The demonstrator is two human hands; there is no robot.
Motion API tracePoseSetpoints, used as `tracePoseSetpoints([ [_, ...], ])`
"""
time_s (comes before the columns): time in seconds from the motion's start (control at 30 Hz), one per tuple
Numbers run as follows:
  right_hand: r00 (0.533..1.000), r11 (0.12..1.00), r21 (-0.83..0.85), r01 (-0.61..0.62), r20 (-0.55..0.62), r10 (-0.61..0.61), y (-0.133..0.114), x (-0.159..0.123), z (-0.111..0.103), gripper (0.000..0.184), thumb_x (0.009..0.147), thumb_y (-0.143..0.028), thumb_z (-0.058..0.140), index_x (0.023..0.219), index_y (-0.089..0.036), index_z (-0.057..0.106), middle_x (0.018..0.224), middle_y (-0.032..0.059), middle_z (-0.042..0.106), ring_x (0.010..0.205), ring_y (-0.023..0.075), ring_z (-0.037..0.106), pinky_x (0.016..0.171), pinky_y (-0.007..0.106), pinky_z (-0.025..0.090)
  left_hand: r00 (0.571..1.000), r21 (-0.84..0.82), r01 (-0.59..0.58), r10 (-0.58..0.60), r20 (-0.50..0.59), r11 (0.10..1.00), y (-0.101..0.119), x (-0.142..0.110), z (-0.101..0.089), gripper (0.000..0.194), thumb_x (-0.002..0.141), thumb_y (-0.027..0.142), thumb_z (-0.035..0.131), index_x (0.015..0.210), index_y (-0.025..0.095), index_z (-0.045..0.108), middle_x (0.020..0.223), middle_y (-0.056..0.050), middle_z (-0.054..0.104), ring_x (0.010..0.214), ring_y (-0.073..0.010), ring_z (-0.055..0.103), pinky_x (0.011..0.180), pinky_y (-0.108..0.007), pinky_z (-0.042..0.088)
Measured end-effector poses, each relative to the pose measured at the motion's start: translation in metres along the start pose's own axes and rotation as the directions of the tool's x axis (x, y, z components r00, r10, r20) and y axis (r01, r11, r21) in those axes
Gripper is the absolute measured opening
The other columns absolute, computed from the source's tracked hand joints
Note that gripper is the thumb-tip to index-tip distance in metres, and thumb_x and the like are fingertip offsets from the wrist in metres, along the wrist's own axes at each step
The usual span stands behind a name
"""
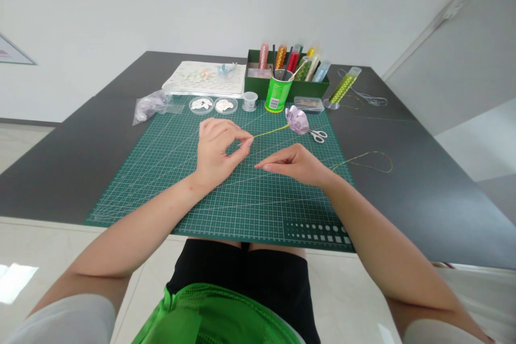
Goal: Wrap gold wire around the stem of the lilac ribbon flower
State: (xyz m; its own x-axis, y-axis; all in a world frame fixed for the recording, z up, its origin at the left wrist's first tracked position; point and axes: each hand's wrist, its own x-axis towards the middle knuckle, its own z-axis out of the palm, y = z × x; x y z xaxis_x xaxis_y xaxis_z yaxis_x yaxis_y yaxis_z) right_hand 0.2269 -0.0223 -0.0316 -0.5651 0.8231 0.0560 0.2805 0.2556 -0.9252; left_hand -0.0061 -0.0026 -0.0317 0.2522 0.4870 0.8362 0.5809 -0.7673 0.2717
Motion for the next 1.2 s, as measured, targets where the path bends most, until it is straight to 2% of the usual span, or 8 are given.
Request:
tracePoseSetpoints([
  [0.07, 1.000, 1.000, 0.009, 0.001, 0.030, -0.001, -0.002, -0.001, -0.001, 0.041, 0.092, -0.051, 0.075, 0.106, -0.015, 0.088, 0.061, 0.0003, 0.062, 0.053, 0.0082, 0.033, 0.050, 0.026, 0.021, 1.000, 0.004, -0.003, 0.003, -0.005, 1.000, -0.001, 0.000, 0.001, 0.018, 0.101, 0.032, 0.065, 0.086, 0.027, 0.074, 0.081, 0.003, 0.077, 0.089, -0.0205, 0.070, 0.096, -0.042, 0.045],
  [0.33, 0.993, 0.999, -0.009, 0.039, 0.111, -0.038, -0.008, -0.005, -0.006, 0.037, 0.093, -0.049, 0.076, 0.100, -0.015, 0.087, 0.061, 0.0003, 0.064, 0.053, 0.0084, 0.036, 0.050, 0.026, 0.022, 1.000, 0.010, 0.025, -0.025, -0.009, 1.000, -0.002, 0.000, 0.002, 0.017, 0.099, 0.028, 0.067, 0.083, 0.026, 0.072, 0.081, 0.003, 0.077, 0.088, -0.0200, 0.070, 0.095, -0.041, 0.046],
  [0.6, 0.988, 0.999, -0.022, 0.033, 0.149, -0.029, -0.010, -0.004, -0.005, 0.024, 0.089, -0.038, 0.081, 0.088, -0.015, 0.085, 0.050, -0.0101, 0.033, 0.049, 0.0058, 0.027, 0.051, 0.025, 0.022, 0.991, -0.005, 0.133, -0.133, 0.009, 0.991, -0.003, 0.000, 0.002, 0.017, 0.100, 0.031, 0.065, 0.084, 0.026, 0.071, 0.080, 0.003, 0.076, 0.087, -0.0195, 0.069, 0.096, -0.040, 0.047],
  [0.77, 0.985, 0.997, -0.023, 0.077, 0.156, -0.072, -0.019, -0.008, -0.004, 0.024, 0.089, -0.040, 0.082, 0.087, -0.016, 0.086, 0.048, -0.0077, 0.043, 0.049, 0.0062, 0.029, 0.050, 0.026, 0.023, 0.987, -0.027, 0.148, -0.146, 0.061, 0.989, -0.008, 0.001, 0.003, 0.015, 0.099, 0.031, 0.067, 0.085, 0.026, 0.072, 0.081, 0.002, 0.076, 0.086, -0.0201, 0.068, 0.094, -0.040, 0.047],
  [0.93, 0.991, 0.991, 0.031, 0.127, 0.029, -0.128, -0.031, -0.017, -0.004, 0.030, 0.088, -0.047, 0.083, 0.090, -0.018, 0.088, 0.063, 0.0018, 0.070, 0.050, 0.0072, 0.038, 0.047, 0.027, 0.026, 0.961, -0.046, 0.135, -0.119, 0.250, 0.990, -0.009, 0.000, 0.007, 0.012, 0.097, 0.024, 0.068, 0.086, 0.025, 0.073, 0.082, 0.002, 0.076, 0.083, -0.0195, 0.068, 0.089, -0.038, 0.046],
  [1.0, 0.989, 0.989, 0.057, 0.139, -0.067, -0.135, -0.034, -0.020, -0.005, 0.031, 0.085, -0.050, 0.084, 0.087, -0.019, 0.088, 0.060, 0.0015, 0.069, 0.048, 0.0069, 0.035, 0.045, 0.028, 0.025, 0.939, -0.085, 0.097, -0.062, 0.339, 0.992, -0.007, -0.001, 0.008, 0.013, 0.096, 0.023, 0.068, 0.084, 0.024, 0.072, 0.083, 0.003, 0.077, 0.084, -0.0187, 0.069, 0.090, -0.038, 0.044],
  [1.1, 0.968, 0.985, 0.085, 0.149, -0.218, -0.127, -0.036, -0.022, -0.009, 0.030, 0.082, -0.050, 0.087, 0.084, -0.021, 0.089, 0.048, -0.0014, 0.057, 0.045, 0.0073, 0.031, 0.044, 0.029, 0.023, 0.884, -0.192, 0.050, 0.046, 0.464, 0.980, -0.001, -0.002, 0.009, 0.013, 0.097, 0.022, 0.068, 0.084, 0.023, 0.071, 0.085, 0.004, 0.078, 0.086, -0.0177, 0.071, 0.092, -0.038, 0.042],
  [1.2, 0.931, 0.987, 0.072, 0.145, -0.347, -0.111, -0.034, -0.022, -0.013, 0.028, 0.079, -0.049, 0.088, 0.086, -0.022, 0.090, 0.046, -0.0022, 0.053, 0.046, 0.0084, 0.033, 0.044, 0.028, 0.023, 0.841, -0.300, 0.030, 0.138, 0.523, 0.953, 0.007, -0.003, 0.007, 0.013, 0.098, 0.021, 0.066, 0.087, 0.023, 0.072, 0.089, 0.003, 0.078, 0.090, -0.0172, 0.072, 0.094, -0.037, 0.041],
])
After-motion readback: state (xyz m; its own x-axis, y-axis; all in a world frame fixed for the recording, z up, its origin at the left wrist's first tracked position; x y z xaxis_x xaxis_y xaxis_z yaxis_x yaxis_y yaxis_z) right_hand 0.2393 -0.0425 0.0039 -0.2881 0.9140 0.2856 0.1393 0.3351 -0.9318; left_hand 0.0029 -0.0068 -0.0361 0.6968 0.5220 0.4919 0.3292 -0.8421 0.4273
